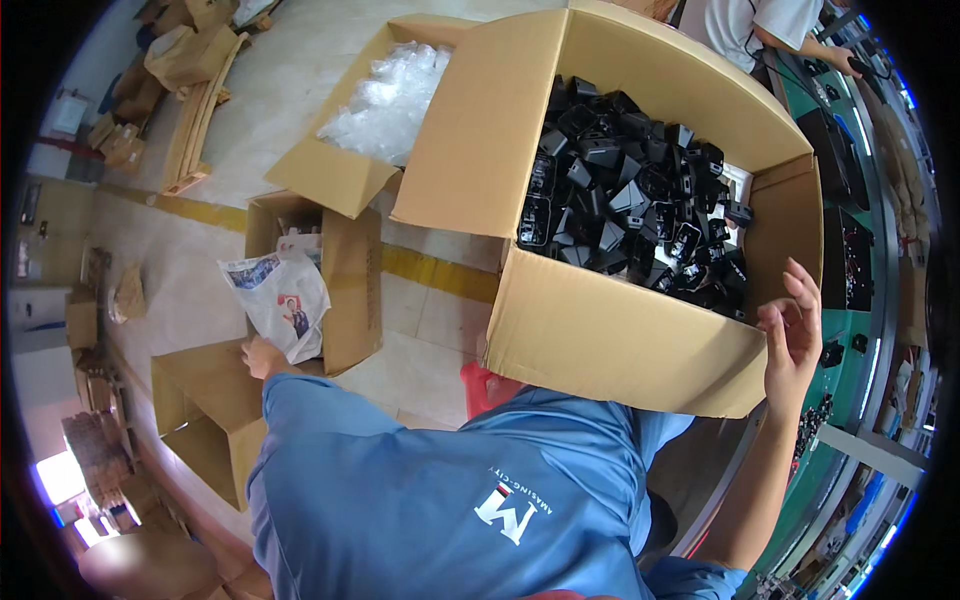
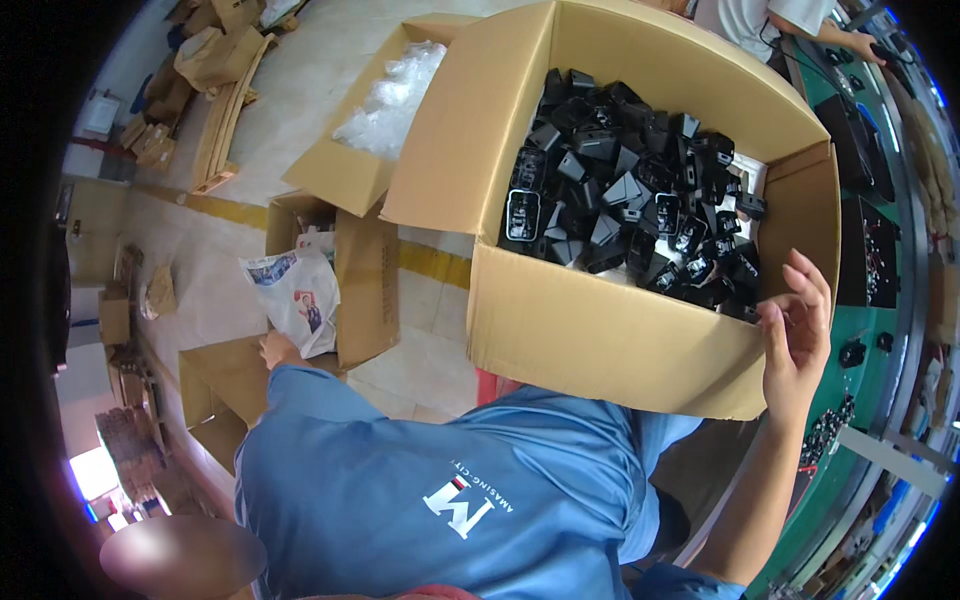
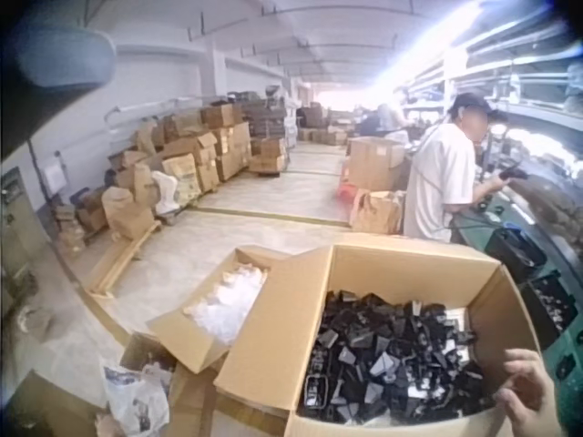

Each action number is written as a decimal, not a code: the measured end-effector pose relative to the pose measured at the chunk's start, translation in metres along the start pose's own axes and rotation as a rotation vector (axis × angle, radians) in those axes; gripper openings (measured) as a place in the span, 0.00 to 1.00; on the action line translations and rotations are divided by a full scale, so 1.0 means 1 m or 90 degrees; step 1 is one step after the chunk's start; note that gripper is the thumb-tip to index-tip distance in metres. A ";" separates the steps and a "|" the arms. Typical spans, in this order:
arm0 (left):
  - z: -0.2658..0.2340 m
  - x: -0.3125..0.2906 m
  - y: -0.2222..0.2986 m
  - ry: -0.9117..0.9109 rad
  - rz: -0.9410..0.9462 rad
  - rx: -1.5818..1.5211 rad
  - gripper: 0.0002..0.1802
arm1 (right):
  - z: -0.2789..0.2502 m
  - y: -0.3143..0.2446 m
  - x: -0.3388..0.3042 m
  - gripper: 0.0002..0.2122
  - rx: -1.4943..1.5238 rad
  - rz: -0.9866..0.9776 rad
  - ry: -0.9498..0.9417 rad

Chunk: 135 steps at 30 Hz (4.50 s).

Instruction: Assembling electronics components using a pneumatic screwdriver on an assembly line.

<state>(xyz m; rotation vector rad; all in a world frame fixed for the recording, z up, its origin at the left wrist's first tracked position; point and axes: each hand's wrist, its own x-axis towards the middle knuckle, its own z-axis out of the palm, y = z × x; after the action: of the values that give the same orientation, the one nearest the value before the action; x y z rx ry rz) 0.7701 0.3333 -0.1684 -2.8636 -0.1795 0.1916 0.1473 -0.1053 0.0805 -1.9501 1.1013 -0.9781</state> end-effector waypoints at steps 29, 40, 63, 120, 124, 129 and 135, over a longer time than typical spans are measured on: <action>0.210 -0.013 0.036 0.000 0.648 0.090 0.26 | -0.037 0.016 -0.095 0.09 -0.004 0.156 0.097; 0.110 -0.076 0.225 0.030 0.828 0.065 0.24 | -0.041 0.026 -0.170 0.07 0.125 0.199 0.221; -0.171 -0.432 0.433 0.181 1.340 0.485 0.27 | -0.028 0.001 -0.337 0.07 0.386 0.248 0.633; -0.263 -0.779 0.355 -0.014 1.976 -0.213 0.40 | -0.175 0.114 -0.210 0.12 -0.475 0.151 0.271; -0.233 -0.809 0.361 0.143 2.033 -0.140 0.42 | -0.180 0.103 -0.225 0.14 -0.452 0.163 0.292; -0.230 -0.815 0.353 0.221 2.070 -0.188 0.40 | -0.182 0.100 -0.223 0.15 -0.438 0.234 0.305; -0.235 -0.817 0.365 0.051 2.131 -0.324 0.33 | -0.183 0.102 -0.217 0.14 -0.413 0.273 0.291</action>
<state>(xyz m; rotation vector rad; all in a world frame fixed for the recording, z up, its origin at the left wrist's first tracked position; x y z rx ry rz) 0.0389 -0.1900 0.0505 -0.1058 -2.6711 -0.2468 -0.1252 0.0116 0.0245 -1.8542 2.2142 -0.9115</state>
